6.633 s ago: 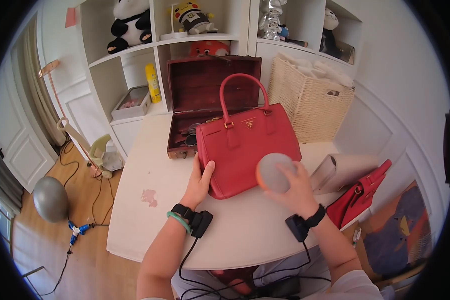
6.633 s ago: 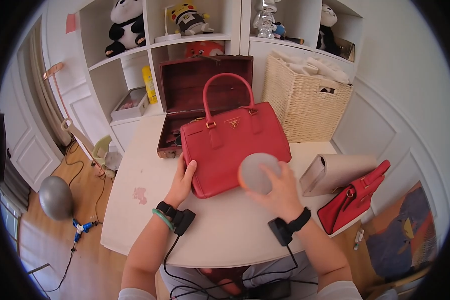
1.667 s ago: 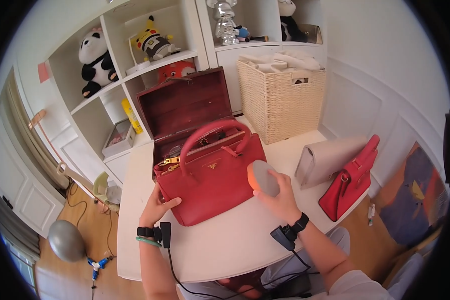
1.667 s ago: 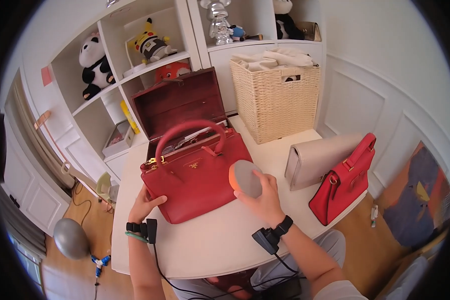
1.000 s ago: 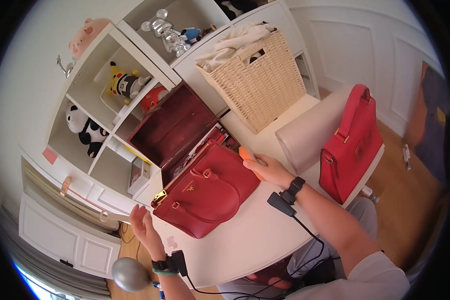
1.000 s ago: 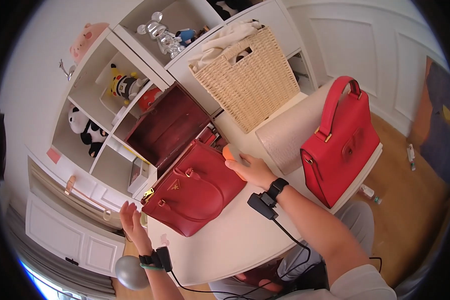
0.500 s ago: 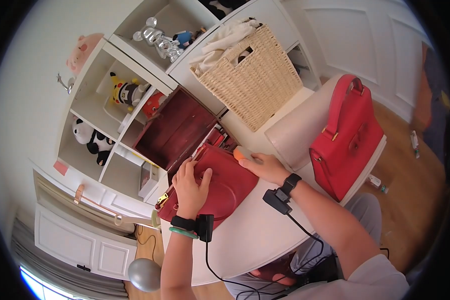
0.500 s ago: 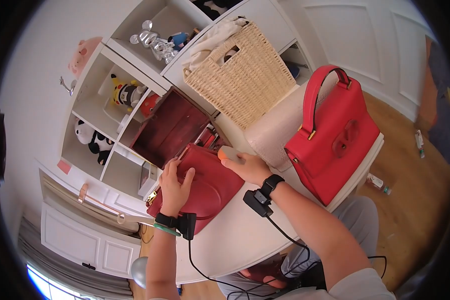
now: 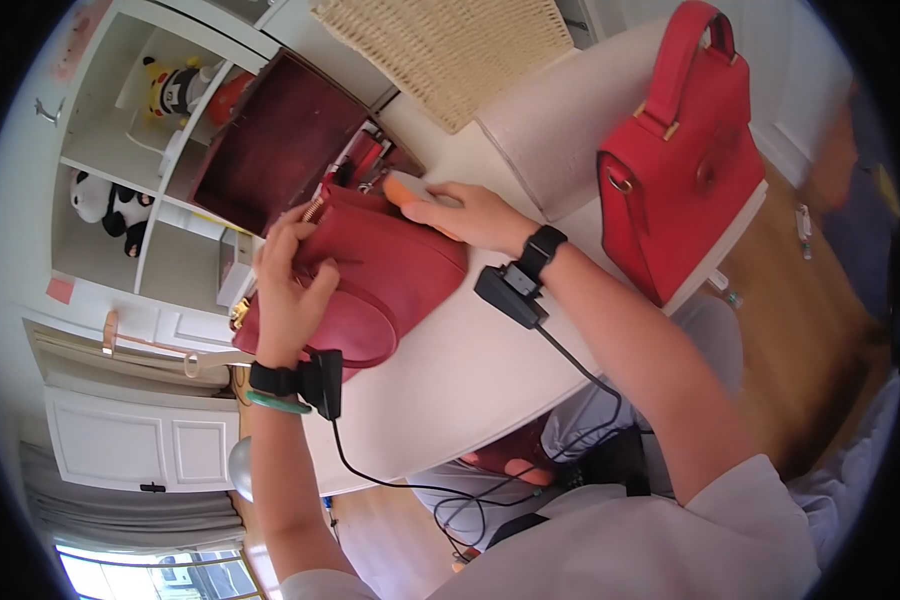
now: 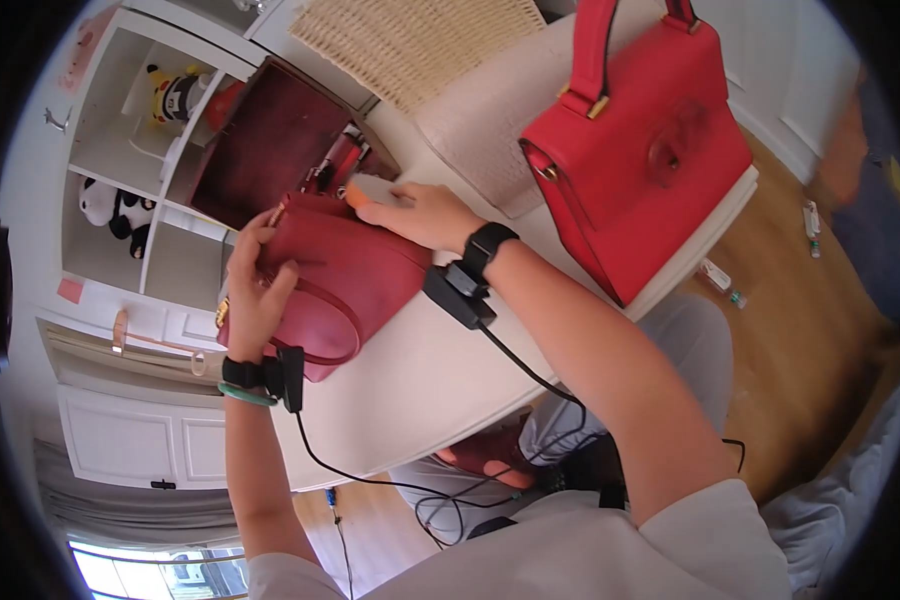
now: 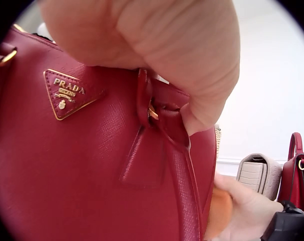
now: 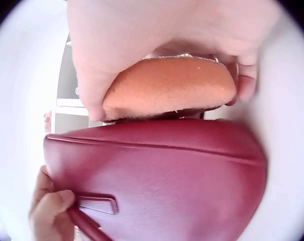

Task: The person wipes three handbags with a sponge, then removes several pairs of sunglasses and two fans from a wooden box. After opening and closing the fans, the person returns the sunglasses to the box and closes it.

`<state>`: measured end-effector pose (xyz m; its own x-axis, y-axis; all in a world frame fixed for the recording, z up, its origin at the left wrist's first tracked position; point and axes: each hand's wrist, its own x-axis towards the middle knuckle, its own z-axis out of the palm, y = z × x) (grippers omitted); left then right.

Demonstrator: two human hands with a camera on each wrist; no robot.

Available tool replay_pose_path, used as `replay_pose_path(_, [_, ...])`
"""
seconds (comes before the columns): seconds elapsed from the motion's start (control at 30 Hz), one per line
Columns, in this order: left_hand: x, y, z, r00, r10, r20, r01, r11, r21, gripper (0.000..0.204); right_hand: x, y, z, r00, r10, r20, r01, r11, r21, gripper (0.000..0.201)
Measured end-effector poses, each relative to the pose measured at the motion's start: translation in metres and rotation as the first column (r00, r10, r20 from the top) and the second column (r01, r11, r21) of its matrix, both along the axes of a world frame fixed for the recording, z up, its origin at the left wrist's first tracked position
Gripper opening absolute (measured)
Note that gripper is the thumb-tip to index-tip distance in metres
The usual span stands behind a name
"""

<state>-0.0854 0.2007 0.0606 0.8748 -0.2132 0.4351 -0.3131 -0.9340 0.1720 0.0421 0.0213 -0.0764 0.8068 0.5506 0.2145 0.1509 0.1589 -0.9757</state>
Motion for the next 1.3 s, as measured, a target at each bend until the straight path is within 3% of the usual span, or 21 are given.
replay_pose_path(0.07, [-0.008,0.001,0.000,0.999,0.049,0.009,-0.049,0.998,0.044,0.033,-0.004,-0.005,0.005,0.996,0.047,-0.072,-0.056,0.990,-0.128,0.095])
replay_pose_path(0.13, [-0.012,-0.002,-0.003,0.996,0.076,0.038,-0.077,0.996,0.048,0.035,-0.003,0.006,0.000,0.999,0.030,-0.041,-0.033,0.998,-0.057,0.087])
replay_pose_path(0.2, [-0.011,-0.001,-0.008,0.993,0.073,0.088,-0.079,0.994,0.077,0.038,-0.019,-0.009,0.028,0.966,0.258,0.000,-0.250,0.935,0.251,0.074])
replay_pose_path(0.27, [-0.010,-0.002,-0.008,0.993,0.074,0.095,-0.083,0.993,0.089,0.039,-0.029,-0.018,0.040,0.944,0.331,-0.021,-0.310,0.903,0.297,0.068])
replay_pose_path(0.33, [-0.009,-0.004,-0.010,0.985,0.120,0.128,-0.134,0.984,0.114,0.040,-0.030,-0.012,0.036,0.978,0.180,0.101,-0.201,0.942,0.270,0.069])
replay_pose_path(0.37, [-0.009,-0.010,-0.010,0.979,0.138,0.151,-0.159,0.978,0.138,0.040,-0.025,-0.003,0.027,0.966,-0.020,0.258,-0.038,0.975,0.218,0.070])
replay_pose_path(0.4, [-0.008,-0.014,-0.012,0.978,0.136,0.160,-0.158,0.978,0.139,0.040,-0.019,-0.001,0.018,0.964,-0.023,0.266,-0.038,0.975,0.220,0.070])
replay_pose_path(0.47, [-0.007,-0.019,-0.017,0.954,0.157,0.256,-0.203,0.966,0.163,0.043,-0.017,-0.004,0.014,0.999,-0.027,-0.035,0.024,0.997,-0.079,0.076])
replay_pose_path(0.6, [-0.008,-0.021,-0.018,0.962,0.184,0.204,-0.210,0.971,0.114,0.045,-0.020,0.000,0.014,0.999,-0.018,0.040,0.021,0.996,-0.082,0.078])
replay_pose_path(0.67, [-0.010,-0.022,-0.017,0.967,0.164,0.193,-0.187,0.977,0.103,0.043,-0.028,0.003,0.023,0.939,-0.108,0.327,0.014,0.961,0.277,0.079])
replay_pose_path(0.73, [-0.014,-0.023,-0.015,0.973,0.148,0.179,-0.166,0.982,0.091,0.041,-0.025,0.006,0.017,0.916,-0.161,0.368,0.069,0.966,0.251,0.080])
replay_pose_path(0.8, [-0.020,-0.028,-0.012,0.981,0.135,0.139,-0.139,0.990,0.020,0.035,-0.022,0.004,0.015,0.996,0.054,0.065,-0.062,0.990,0.125,0.074])
replay_pose_path(0.83, [-0.024,-0.029,-0.012,0.983,0.124,0.133,-0.116,0.991,-0.063,0.020,-0.021,0.002,0.016,0.996,0.055,0.069,-0.063,0.990,0.125,0.074])
replay_pose_path(0.87, [-0.027,-0.026,-0.013,0.983,0.125,0.136,-0.117,0.991,-0.065,0.020,-0.021,-0.002,0.018,0.997,0.075,-0.023,-0.073,0.995,0.064,0.075])
replay_pose_path(0.93, [-0.033,-0.019,-0.015,0.995,0.050,0.087,-0.025,0.964,-0.263,0.013,-0.019,-0.008,0.020,0.990,0.088,-0.112,-0.089,0.996,0.000,0.077])
replay_pose_path(1.0, [-0.041,-0.022,-0.014,0.991,0.043,0.129,0.006,0.932,-0.362,0.010,-0.016,-0.012,0.023,0.916,0.401,-0.022,-0.396,0.910,0.125,0.067])
replay_pose_path(1.03, [-0.045,-0.021,-0.012,0.994,-0.007,0.109,0.048,0.926,-0.375,0.011,-0.018,-0.023,0.035,0.843,0.536,-0.054,-0.531,0.843,0.086,0.058])
replay_pose_path(1.13, [-0.059,-0.026,-0.011,0.995,-0.027,0.095,0.065,0.903,-0.425,0.016,-0.024,-0.013,0.026,0.745,0.665,-0.051,-0.641,0.735,0.222,0.055])
replay_pose_path(1.2, [-0.065,-0.029,-0.013,0.990,0.051,0.129,0.004,0.921,-0.390,0.017,-0.026,-0.015,0.031,0.746,0.656,-0.110,-0.636,0.752,0.171,0.053])
replay_pose_path(1.27, [-0.068,-0.032,-0.020,0.987,0.069,0.147,-0.010,0.929,-0.370,0.016,-0.022,-0.015,0.035,0.773,0.603,-0.197,-0.633,0.750,-0.190,0.056])
replay_pose_path(1.3, [-0.069,-0.040,-0.023,0.957,0.182,0.224,-0.110,0.947,-0.302,0.016,-0.022,-0.015,0.034,0.773,0.603,-0.195,-0.633,0.750,-0.192,0.056])
